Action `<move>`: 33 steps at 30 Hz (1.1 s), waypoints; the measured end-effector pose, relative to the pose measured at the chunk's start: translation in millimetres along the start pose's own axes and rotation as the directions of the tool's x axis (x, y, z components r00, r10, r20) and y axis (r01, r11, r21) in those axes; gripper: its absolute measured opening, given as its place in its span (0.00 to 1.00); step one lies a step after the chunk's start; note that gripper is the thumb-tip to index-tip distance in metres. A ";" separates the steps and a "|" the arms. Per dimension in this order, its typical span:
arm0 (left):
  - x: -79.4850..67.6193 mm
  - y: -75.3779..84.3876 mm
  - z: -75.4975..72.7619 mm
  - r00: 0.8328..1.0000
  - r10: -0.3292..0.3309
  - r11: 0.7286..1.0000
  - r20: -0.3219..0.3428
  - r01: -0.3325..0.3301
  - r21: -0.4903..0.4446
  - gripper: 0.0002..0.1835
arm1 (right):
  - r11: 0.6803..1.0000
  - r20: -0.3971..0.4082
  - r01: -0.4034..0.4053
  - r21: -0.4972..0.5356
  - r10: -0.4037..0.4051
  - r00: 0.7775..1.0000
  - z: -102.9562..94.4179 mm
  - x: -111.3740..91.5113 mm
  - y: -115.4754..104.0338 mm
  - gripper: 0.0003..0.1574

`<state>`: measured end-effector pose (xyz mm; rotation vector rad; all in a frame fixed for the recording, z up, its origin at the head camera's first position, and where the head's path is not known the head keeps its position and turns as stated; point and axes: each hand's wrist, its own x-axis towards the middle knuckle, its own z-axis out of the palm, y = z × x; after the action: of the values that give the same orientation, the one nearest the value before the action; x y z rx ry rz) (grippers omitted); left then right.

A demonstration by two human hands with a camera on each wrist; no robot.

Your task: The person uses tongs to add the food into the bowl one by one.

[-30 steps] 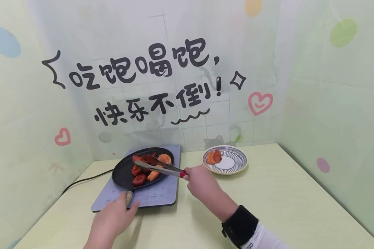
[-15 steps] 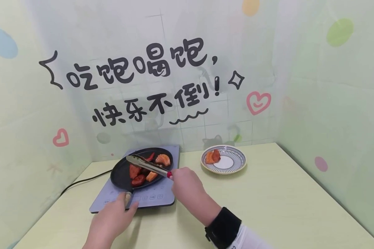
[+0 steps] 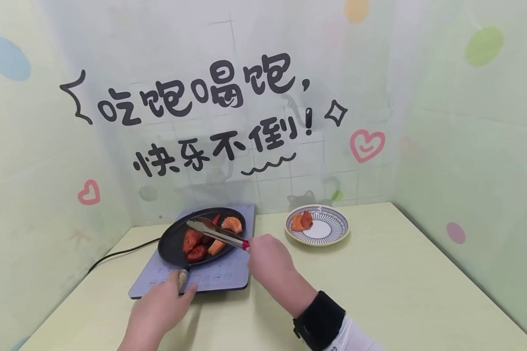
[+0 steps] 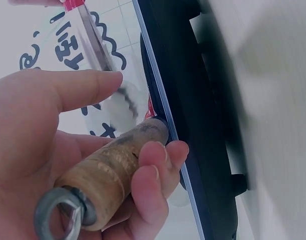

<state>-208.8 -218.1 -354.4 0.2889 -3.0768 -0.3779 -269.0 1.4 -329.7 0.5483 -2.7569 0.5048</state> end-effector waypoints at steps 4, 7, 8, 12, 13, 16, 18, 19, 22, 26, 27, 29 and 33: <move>0.2 -0.4 0.3 1.000 -0.002 1.000 0.003 0.002 0.000 0.38 | 0.998 0.018 -0.031 -0.050 0.032 0.999 -5.0 -1.3 1.6 0.03; 0.7 -0.4 0.6 1.000 -0.002 1.000 0.006 0.002 0.002 0.38 | 0.997 0.013 -0.019 -0.069 0.020 1.000 -5.4 -2.7 2.1 0.03; 0.7 -0.4 0.7 1.000 -0.002 1.000 0.007 0.002 0.001 0.38 | 0.997 0.013 -0.012 -0.074 0.013 1.000 -4.5 -2.9 2.1 0.03; 0.6 0.1 0.6 1.000 -0.005 1.000 0.007 0.005 0.004 0.38 | 0.997 0.024 0.016 -0.075 -0.014 1.000 0.2 -4.5 -1.6 0.04; 0.6 0.4 0.5 1.000 -0.005 1.000 0.007 0.005 0.005 0.38 | 0.997 0.028 0.019 -0.070 -0.017 0.999 1.4 -4.8 -2.7 0.04; 0.4 0.9 0.1 1.000 -0.005 1.000 0.007 0.005 0.006 0.39 | 0.998 0.034 0.019 -0.057 -0.017 0.999 3.2 -5.9 -5.7 0.04; 0.3 1.3 -0.3 1.000 -0.003 1.000 0.005 0.003 0.005 0.39 | 0.998 0.033 0.016 -0.056 -0.014 0.999 3.6 -5.9 -5.6 0.04; 0.1 1.4 -0.4 1.000 -0.002 1.000 0.005 0.002 0.004 0.39 | 0.999 0.035 0.014 -0.052 -0.013 0.999 3.7 -5.8 -5.5 0.04; -0.2 1.7 -0.7 1.000 -0.003 1.000 0.006 0.003 0.002 0.38 | 0.999 0.038 0.012 -0.045 -0.011 0.999 2.3 -5.8 -4.8 0.04; -0.6 2.0 -1.2 1.000 0.000 1.000 0.002 0.000 0.002 0.38 | 1.000 0.043 0.008 -0.028 -0.007 0.999 -2.3 -4.7 -2.2 0.04; -0.7 2.0 -1.2 1.000 0.001 1.000 -0.001 -0.001 0.001 0.38 | 1.000 0.042 0.004 -0.019 -0.003 0.999 -4.3 -4.4 -0.9 0.05; -0.8 1.8 -1.2 1.000 0.004 1.000 -0.005 -0.004 0.001 0.38 | 1.000 0.035 -0.003 -0.005 0.003 0.999 -8.8 -3.5 1.9 0.05; -0.9 1.6 -1.0 1.000 0.009 1.000 -0.009 -0.009 -0.003 0.38 | 0.998 0.026 -0.046 0.042 0.045 0.999 -20.5 -0.7 9.6 0.06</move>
<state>-208.2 -216.7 -353.0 0.2764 -3.0677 -0.3796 -268.2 18.0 -314.3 0.5053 -2.7938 0.5724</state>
